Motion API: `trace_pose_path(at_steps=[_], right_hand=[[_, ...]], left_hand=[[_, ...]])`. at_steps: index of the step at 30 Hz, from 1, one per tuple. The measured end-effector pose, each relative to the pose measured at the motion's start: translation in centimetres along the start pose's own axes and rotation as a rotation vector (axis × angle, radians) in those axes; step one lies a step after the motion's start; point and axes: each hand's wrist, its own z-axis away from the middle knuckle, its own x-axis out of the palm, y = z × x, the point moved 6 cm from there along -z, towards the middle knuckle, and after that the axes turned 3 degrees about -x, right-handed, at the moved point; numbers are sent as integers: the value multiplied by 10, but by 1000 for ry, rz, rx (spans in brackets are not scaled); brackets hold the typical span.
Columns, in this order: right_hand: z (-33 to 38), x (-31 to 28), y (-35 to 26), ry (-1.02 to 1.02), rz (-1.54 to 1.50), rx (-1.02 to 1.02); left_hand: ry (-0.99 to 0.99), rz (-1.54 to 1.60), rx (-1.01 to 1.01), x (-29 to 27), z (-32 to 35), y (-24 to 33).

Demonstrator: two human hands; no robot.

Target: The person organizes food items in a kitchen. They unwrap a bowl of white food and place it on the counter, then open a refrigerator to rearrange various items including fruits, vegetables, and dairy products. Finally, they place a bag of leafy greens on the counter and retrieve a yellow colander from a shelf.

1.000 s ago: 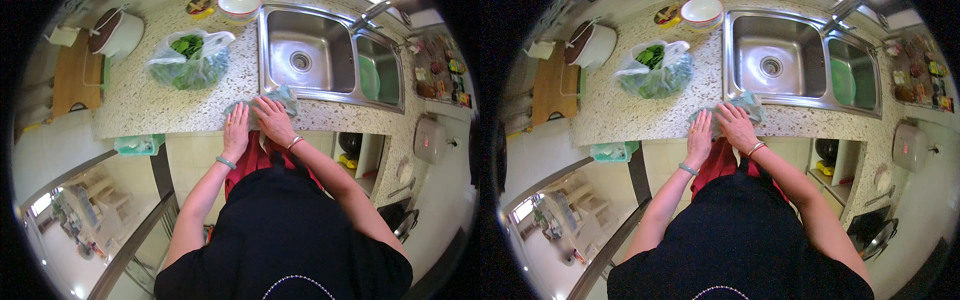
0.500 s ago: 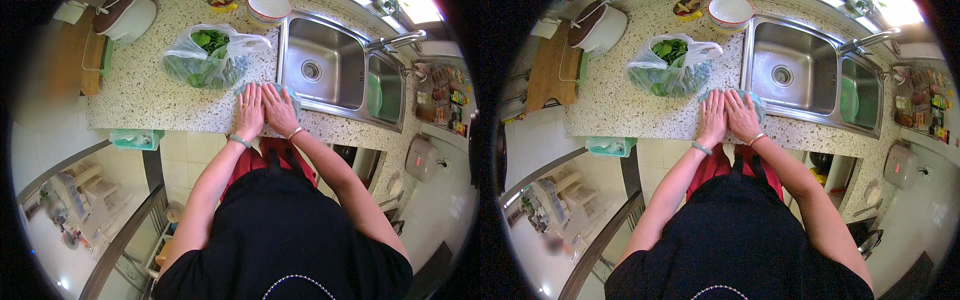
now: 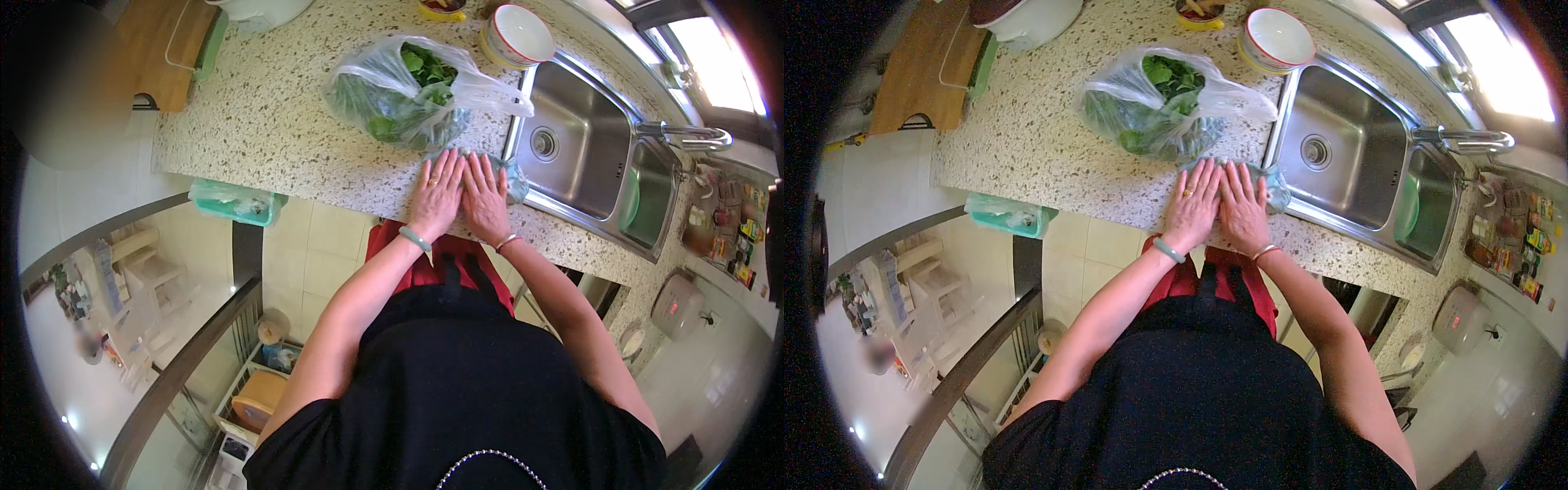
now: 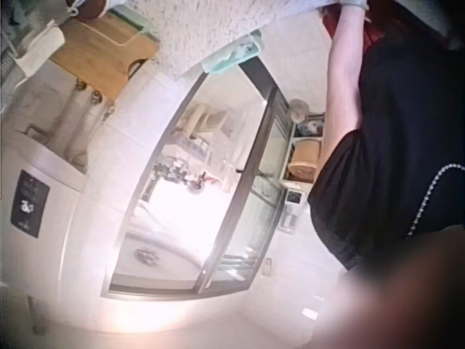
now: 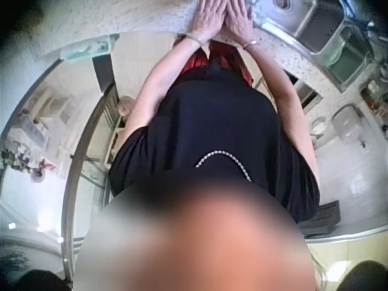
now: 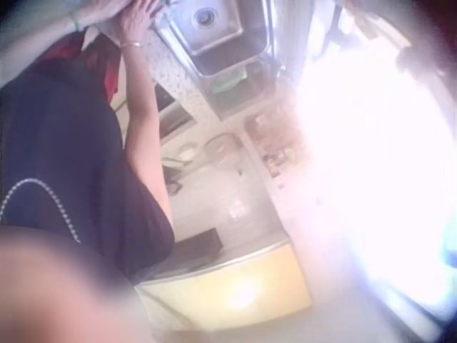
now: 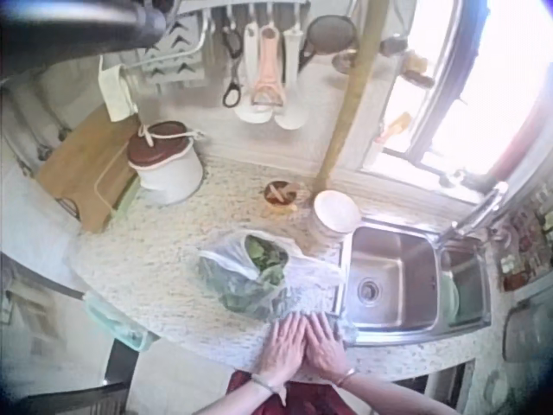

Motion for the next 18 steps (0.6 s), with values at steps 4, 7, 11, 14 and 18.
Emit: trace_pose_path(at_steps=[4,7,11,14,18], right_hand=[[-6,15,-59,-60,-41,-91],[-30,18,-101,-89,-102,-143],[-70,22,-142,-106,-104,-227],[-102,28,-170,-86,-122,-269],[-144,34,-207,-70,-86,-340]], left_hand=[[-26,-20,-45,-20,41,-46],[-41,-19,-107,-40,58,-90],[-51,-96,-183,-64,66,-140],[-39,-67,-241,-81,65,-176],[-7,-90,-299,-98,65,-224]])
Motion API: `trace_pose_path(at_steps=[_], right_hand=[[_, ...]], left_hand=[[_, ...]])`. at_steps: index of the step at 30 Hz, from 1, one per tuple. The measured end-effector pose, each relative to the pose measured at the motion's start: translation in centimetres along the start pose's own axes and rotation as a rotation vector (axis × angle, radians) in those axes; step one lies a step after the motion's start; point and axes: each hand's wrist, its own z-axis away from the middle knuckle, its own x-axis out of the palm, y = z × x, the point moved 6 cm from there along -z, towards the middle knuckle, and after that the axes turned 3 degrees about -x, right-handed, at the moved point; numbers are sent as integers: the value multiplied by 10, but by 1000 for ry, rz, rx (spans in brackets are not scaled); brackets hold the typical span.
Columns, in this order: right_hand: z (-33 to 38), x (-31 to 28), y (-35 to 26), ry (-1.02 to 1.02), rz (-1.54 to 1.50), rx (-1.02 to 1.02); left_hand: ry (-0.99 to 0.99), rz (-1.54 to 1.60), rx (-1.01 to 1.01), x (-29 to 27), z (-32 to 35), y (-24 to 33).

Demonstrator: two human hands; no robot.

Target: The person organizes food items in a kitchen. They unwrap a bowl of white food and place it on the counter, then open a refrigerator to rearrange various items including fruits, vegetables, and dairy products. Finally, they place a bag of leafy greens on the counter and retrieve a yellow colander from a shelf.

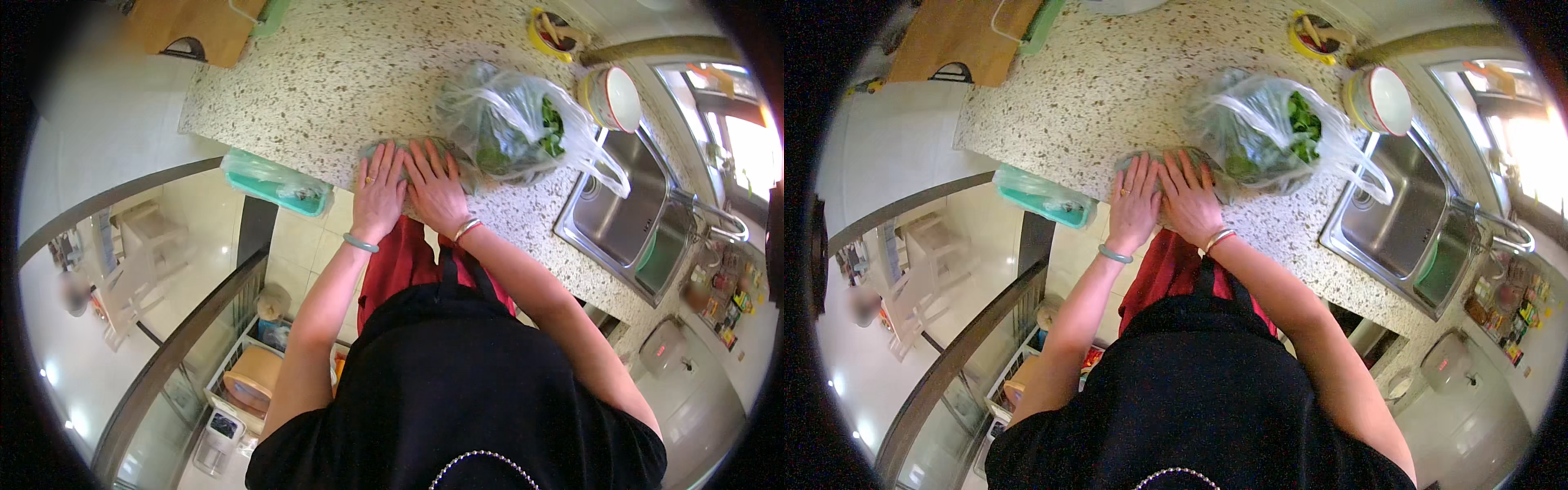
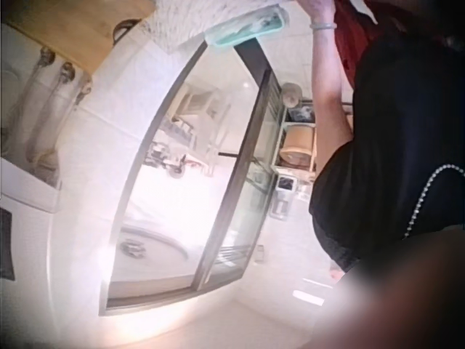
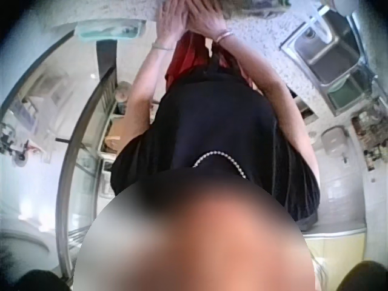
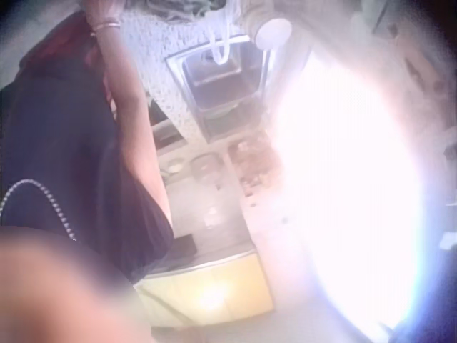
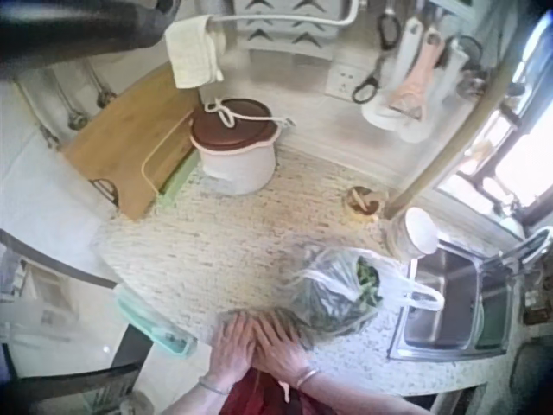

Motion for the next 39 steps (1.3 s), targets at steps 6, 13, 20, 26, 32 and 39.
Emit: trace_pose_path(at_steps=[6,13,20,26,32,39], right_hand=[[-90,15,-35,21,28,-138],[-172,30,-74,52,14,-227],[-208,37,-89,59,25,-265],[-218,37,-87,102,18,-281],[-180,32,-73,74,9,-302],[-74,16,-32,67,-12,-264]], left_hand=[[89,-25,-108,-25,-23,-83],[147,-18,-214,-46,-42,-162],[207,-5,-276,-49,-53,-195],[231,-40,-296,-48,-60,-203],[277,-43,-350,-28,-41,-166],[212,13,-337,-4,-1,-63]])
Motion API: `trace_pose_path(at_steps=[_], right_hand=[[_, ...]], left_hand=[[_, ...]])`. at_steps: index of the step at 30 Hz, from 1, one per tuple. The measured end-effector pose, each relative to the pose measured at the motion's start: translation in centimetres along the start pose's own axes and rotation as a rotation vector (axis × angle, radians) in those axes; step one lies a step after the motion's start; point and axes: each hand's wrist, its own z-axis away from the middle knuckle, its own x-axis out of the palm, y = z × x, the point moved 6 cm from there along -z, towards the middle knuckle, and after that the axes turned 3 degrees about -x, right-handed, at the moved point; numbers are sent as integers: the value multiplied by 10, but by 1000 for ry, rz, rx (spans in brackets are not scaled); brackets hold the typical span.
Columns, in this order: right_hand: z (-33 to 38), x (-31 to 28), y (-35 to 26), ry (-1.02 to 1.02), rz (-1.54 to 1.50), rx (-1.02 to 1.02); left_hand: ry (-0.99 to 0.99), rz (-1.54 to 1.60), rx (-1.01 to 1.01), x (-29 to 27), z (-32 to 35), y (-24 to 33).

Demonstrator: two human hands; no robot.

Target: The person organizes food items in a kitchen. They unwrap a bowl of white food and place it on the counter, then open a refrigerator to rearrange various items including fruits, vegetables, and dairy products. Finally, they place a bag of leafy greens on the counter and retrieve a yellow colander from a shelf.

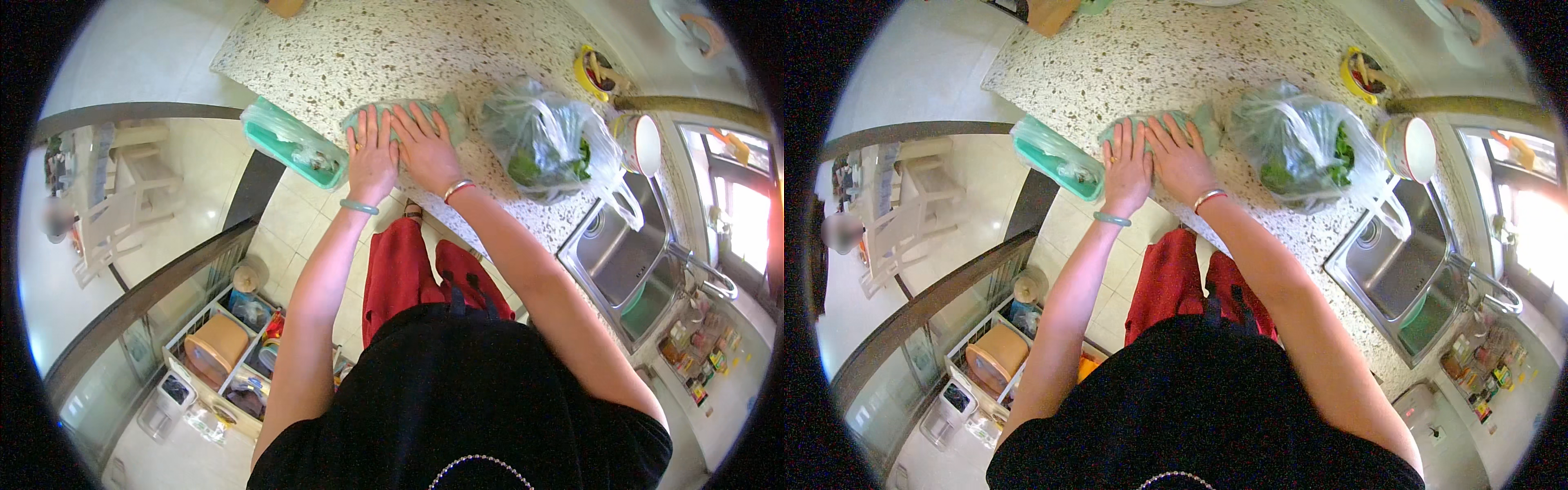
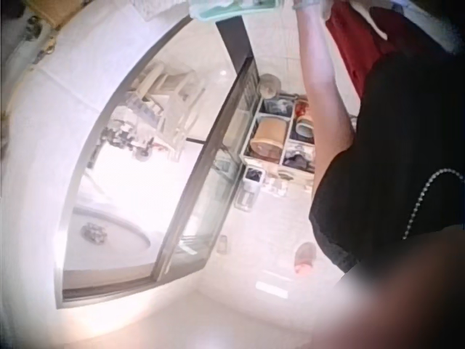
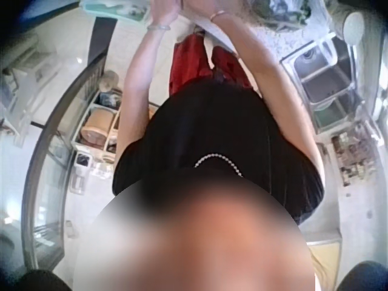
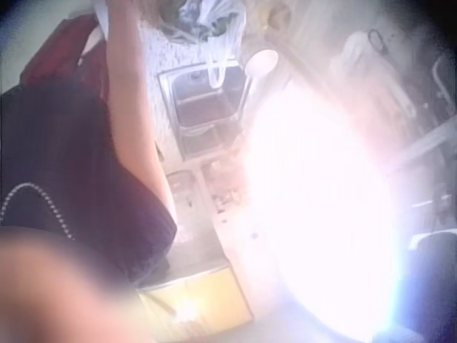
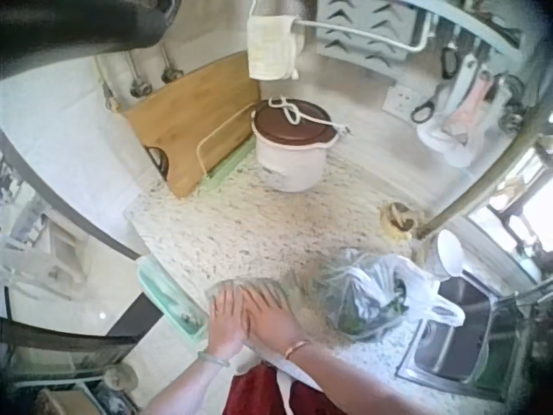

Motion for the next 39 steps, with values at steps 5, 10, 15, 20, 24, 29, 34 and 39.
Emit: trace_pose_path(at_steps=[5,10,15,20,24,29,34,39], right_hand=[[92,-20,15,-20,10,40],[196,-44,33,-52,-13,78],[309,-73,55,-64,-9,110],[402,-93,72,-70,28,121],[459,-108,86,-50,47,187],[518,-123,102,-29,9,291],[580,-134,120,-44,9,425],[624,-142,128,-36,-3,549]], left_hand=[[-70,38,36,14,57,73],[-68,41,74,37,124,153],[-113,83,131,55,192,241],[-187,52,182,73,246,312],[-213,47,275,81,274,361],[-256,12,410,92,296,410],[-338,80,544,103,318,466],[-362,5,682,117,335,502]])
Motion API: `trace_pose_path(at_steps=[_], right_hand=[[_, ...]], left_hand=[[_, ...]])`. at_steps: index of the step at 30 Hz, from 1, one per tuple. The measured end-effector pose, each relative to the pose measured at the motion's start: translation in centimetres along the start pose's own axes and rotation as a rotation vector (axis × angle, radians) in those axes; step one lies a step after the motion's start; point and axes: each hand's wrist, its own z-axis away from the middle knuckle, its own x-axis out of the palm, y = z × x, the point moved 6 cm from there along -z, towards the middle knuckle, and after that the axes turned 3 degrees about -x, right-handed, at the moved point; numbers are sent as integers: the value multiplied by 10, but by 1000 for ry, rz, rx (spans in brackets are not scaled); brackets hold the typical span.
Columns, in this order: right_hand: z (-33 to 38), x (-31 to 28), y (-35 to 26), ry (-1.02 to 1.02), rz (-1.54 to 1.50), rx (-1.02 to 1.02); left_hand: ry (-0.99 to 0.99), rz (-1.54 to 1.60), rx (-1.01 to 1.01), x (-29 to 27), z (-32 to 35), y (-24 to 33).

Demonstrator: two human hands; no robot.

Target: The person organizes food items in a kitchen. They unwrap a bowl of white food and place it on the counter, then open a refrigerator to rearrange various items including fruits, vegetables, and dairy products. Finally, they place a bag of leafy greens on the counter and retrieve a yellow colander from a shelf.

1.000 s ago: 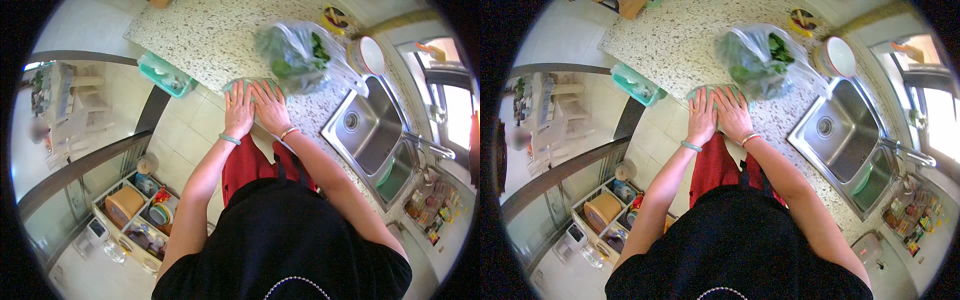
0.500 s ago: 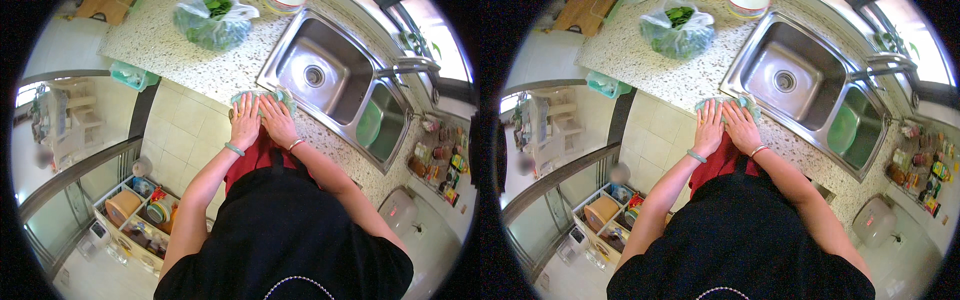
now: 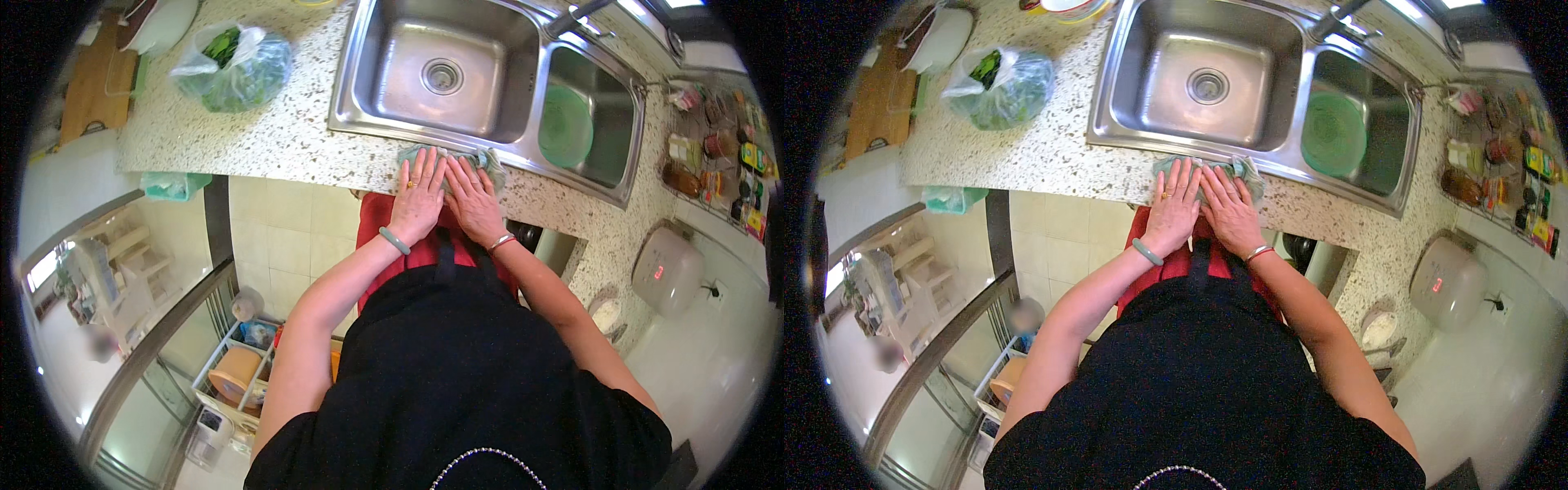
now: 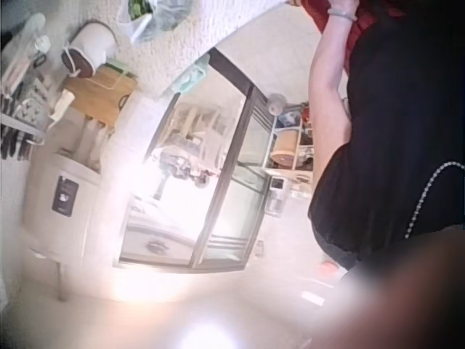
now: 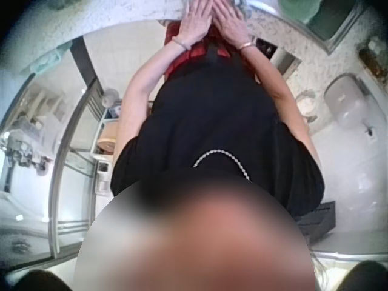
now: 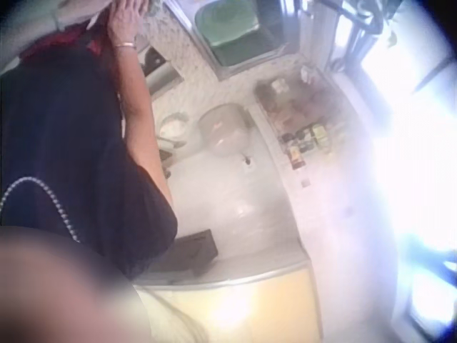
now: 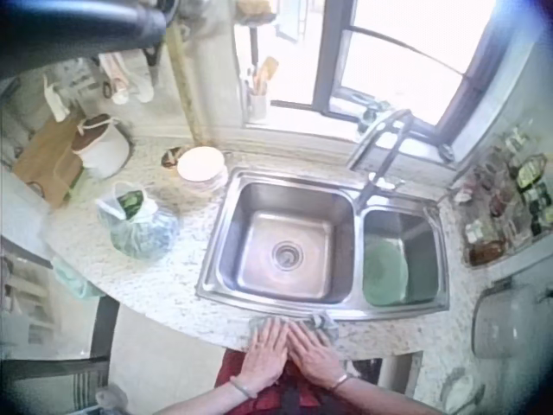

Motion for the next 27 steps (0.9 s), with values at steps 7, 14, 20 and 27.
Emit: trace_pose_path(at_steps=[7,14,20,27], right_hand=[[39,-9,35,19,28,94],[79,-14,69,51,52,192],[115,-13,103,96,66,275],[126,-34,127,526,-130,349]], left_hand=[[-20,-14,108,13,-15,48],[-23,-13,257,30,-28,94],[2,94,443,36,-45,132],[62,105,598,51,-66,166]])
